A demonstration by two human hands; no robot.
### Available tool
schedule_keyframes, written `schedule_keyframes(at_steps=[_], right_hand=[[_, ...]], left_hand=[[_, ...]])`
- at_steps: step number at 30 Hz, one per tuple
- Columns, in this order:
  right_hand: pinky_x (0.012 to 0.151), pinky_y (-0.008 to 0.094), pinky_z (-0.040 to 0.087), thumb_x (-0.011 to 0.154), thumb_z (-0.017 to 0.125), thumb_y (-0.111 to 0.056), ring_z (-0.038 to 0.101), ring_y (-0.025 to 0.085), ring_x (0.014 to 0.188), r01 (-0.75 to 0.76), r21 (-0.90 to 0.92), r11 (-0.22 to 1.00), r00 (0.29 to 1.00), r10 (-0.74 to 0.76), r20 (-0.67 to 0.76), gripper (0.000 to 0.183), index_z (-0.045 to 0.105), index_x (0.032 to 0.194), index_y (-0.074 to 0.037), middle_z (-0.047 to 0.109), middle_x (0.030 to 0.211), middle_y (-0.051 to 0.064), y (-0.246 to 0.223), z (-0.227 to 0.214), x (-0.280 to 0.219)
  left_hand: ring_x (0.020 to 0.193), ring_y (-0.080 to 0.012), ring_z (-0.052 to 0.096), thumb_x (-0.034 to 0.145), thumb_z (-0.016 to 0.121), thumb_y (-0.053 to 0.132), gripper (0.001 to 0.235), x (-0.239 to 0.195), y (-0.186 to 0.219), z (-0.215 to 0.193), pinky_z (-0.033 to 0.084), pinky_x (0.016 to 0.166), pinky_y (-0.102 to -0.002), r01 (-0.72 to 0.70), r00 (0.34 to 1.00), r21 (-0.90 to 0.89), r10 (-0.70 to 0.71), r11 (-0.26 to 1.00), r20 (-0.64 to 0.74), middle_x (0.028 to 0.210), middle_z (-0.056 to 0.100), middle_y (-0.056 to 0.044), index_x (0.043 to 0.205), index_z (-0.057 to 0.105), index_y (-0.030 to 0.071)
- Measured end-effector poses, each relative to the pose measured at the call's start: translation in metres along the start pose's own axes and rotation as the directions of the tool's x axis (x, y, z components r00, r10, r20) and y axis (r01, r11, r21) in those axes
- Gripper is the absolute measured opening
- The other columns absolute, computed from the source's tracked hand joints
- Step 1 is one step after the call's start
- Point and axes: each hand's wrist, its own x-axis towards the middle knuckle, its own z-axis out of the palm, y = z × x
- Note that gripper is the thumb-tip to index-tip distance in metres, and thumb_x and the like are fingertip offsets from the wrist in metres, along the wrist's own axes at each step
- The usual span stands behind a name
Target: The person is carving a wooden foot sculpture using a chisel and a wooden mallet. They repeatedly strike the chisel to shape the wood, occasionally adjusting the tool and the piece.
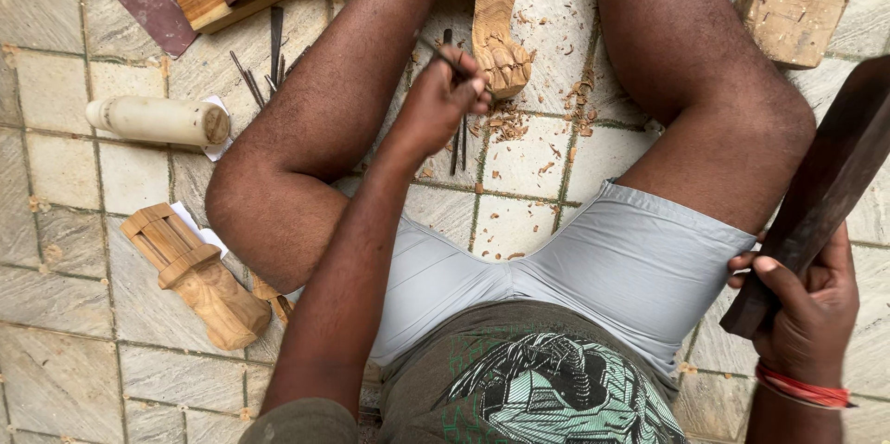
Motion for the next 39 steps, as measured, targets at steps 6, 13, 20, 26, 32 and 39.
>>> schedule_keyframes(at_steps=[6,13,20,26,32,39], right_hand=[[0.074,0.030,0.061,0.101,0.061,0.013,0.069,0.015,0.084,0.025,-0.159,0.987,0.999,-0.029,-0.020,0.071,0.034,0.165,-0.001,0.067,0.116,0.015,-0.022,0.040,-0.004],[0.082,0.027,0.060,0.098,0.070,0.009,0.068,0.014,0.102,0.169,-0.371,0.913,0.985,-0.138,0.107,0.088,0.028,0.173,-0.006,0.066,0.123,0.014,-0.017,0.060,-0.006],[0.081,0.026,0.059,0.093,0.075,0.006,0.068,0.014,0.096,0.366,-0.486,0.794,0.923,-0.242,0.299,0.093,0.026,0.170,-0.011,0.069,0.120,0.013,-0.024,0.108,0.006],[0.079,0.025,0.055,0.097,0.077,0.004,0.068,0.014,0.092,0.697,-0.485,0.528,0.716,-0.497,0.489,0.096,0.020,0.172,-0.017,0.069,0.107,0.010,-0.040,0.141,0.021],[0.074,0.034,0.056,0.094,0.076,0.004,0.066,0.025,0.087,0.700,-0.676,0.233,0.697,-0.431,0.573,0.097,0.019,0.170,-0.011,0.063,0.112,0.016,-0.036,0.198,0.050],[0.070,0.036,0.059,0.102,0.073,0.006,0.070,0.024,0.089,0.718,-0.580,0.385,0.678,-0.576,0.457,0.094,0.014,0.172,-0.014,0.059,0.133,0.023,-0.042,0.186,0.025]], left_hand=[[0.106,-0.0146,0.078,0.101,0.069,0.015,0.016,0.024,0.014,-0.002,0.068,0.087,-0.029,-0.414,0.895,0.415,0.446,0.810,0.022,0.110,0.079,-0.007,0.117,0.065,0.012],[0.101,-0.0181,0.077,0.101,0.065,0.009,0.015,0.026,0.030,-0.003,0.065,0.081,-0.034,-0.561,0.814,0.565,0.529,0.606,0.241,0.110,0.077,-0.003,0.115,0.059,0.013],[0.097,-0.0314,0.074,0.103,0.063,0.010,0.014,0.026,0.042,-0.009,0.060,0.078,-0.045,-0.621,0.775,0.574,0.527,0.534,0.348,0.108,0.072,-0.009,0.115,0.057,0.012],[0.093,-0.0309,0.075,0.099,0.063,0.004,0.022,0.024,0.033,-0.005,0.061,0.077,-0.046,-0.605,0.771,0.667,0.530,0.435,0.353,0.106,0.070,-0.008,0.117,0.057,0.014],[0.085,-0.0243,0.076,0.094,0.066,0.001,0.035,0.021,0.025,-0.001,0.065,0.070,-0.039,-0.620,0.730,0.742,0.535,0.255,0.426,0.106,0.066,-0.006,0.124,0.054,0.015],[0.086,-0.0206,0.077,0.092,0.071,0.004,0.038,0.025,0.011,-0.001,0.066,0.069,-0.036,-0.662,0.625,0.733,0.653,0.155,0.426,0.104,0.066,-0.003,0.124,0.053,0.015]])
